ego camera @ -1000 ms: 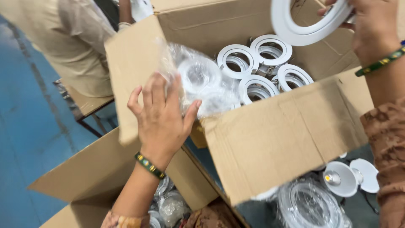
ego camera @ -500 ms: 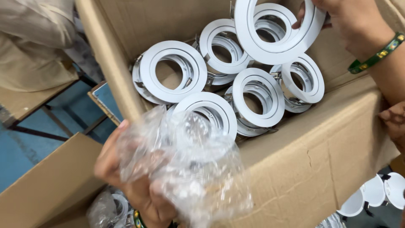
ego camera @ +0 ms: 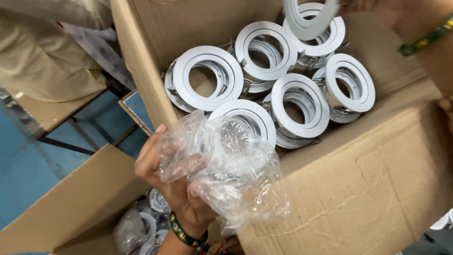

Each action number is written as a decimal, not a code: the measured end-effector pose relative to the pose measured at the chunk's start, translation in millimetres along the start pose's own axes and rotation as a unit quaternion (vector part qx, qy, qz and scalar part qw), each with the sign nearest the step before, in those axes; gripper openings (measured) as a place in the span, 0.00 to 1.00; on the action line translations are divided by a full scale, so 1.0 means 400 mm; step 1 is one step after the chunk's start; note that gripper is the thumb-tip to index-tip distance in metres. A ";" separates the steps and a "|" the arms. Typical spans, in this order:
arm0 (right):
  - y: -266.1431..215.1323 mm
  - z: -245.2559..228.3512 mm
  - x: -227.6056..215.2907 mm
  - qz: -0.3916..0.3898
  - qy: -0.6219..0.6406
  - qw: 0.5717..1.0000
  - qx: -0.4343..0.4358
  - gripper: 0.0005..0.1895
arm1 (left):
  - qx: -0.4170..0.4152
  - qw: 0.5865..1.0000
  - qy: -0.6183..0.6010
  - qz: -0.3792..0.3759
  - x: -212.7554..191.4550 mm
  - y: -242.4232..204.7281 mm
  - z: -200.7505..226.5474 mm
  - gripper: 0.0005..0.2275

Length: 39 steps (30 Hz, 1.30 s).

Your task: The person sits on the floor and repeatedly picks up white circular light fixtures from a cardboard box. They unwrap each fixture from plastic, briefly hold it, and then place it into a second cardboard box on the table.

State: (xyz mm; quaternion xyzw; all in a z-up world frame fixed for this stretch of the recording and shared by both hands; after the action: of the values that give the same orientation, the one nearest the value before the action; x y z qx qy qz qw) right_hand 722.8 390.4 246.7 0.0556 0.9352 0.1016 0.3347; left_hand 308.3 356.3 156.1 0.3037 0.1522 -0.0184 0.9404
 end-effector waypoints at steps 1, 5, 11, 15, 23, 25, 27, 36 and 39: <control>0.018 -0.011 0.027 -0.020 0.000 1.000 -0.008 0.23 | 0.000 1.000 -0.006 -0.003 0.002 -0.004 -0.005 0.26; 0.076 -0.082 0.140 -0.124 -0.033 0.990 -0.053 0.30 | -0.001 0.999 -0.038 0.000 0.007 -0.015 -0.019 0.26; 0.147 -0.143 0.402 -0.263 -0.321 0.899 -0.138 0.29 | 0.010 0.999 -0.034 0.006 0.018 -0.019 -0.046 0.24; 0.155 -0.112 0.450 -0.296 -0.352 0.873 -0.160 0.24 | 0.010 1.000 -0.022 0.006 0.014 -0.023 -0.069 0.25; 0.119 -0.057 0.493 -0.261 -0.337 0.879 -0.212 0.23 | 0.000 1.000 -0.014 0.012 0.030 -0.023 -0.095 0.25; 0.122 -0.049 0.502 -0.265 -0.316 0.887 -0.205 0.23 | -0.001 1.000 -0.014 0.016 0.032 -0.022 -0.096 0.25; 0.125 -0.047 0.514 -0.266 -0.286 0.899 -0.197 0.22 | -0.003 1.000 -0.011 0.022 0.030 -0.021 -0.092 0.25; 0.116 -0.067 0.562 -0.337 -0.183 0.918 -0.104 0.19 | 0.015 0.999 -0.015 0.047 0.037 0.008 -0.040 0.25; 0.120 -0.079 0.553 -0.357 -0.237 0.899 -0.095 0.18 | 0.020 0.998 -0.009 0.051 0.035 0.010 -0.029 0.25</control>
State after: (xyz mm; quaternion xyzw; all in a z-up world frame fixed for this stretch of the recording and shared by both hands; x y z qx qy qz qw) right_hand 534.1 470.5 145.6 -0.2913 0.7711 0.0479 0.5641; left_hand 318.8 366.9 145.1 0.3295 0.1275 0.0233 0.9352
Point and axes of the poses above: each hand's wrist, its own y-axis towards the middle knuckle, its own x-axis out of the palm, z = x × y, the point moved 2 cm from there along y, towards the middle knuckle, and after that the axes turned 9 degrees about -x, right-handed, at the moved point
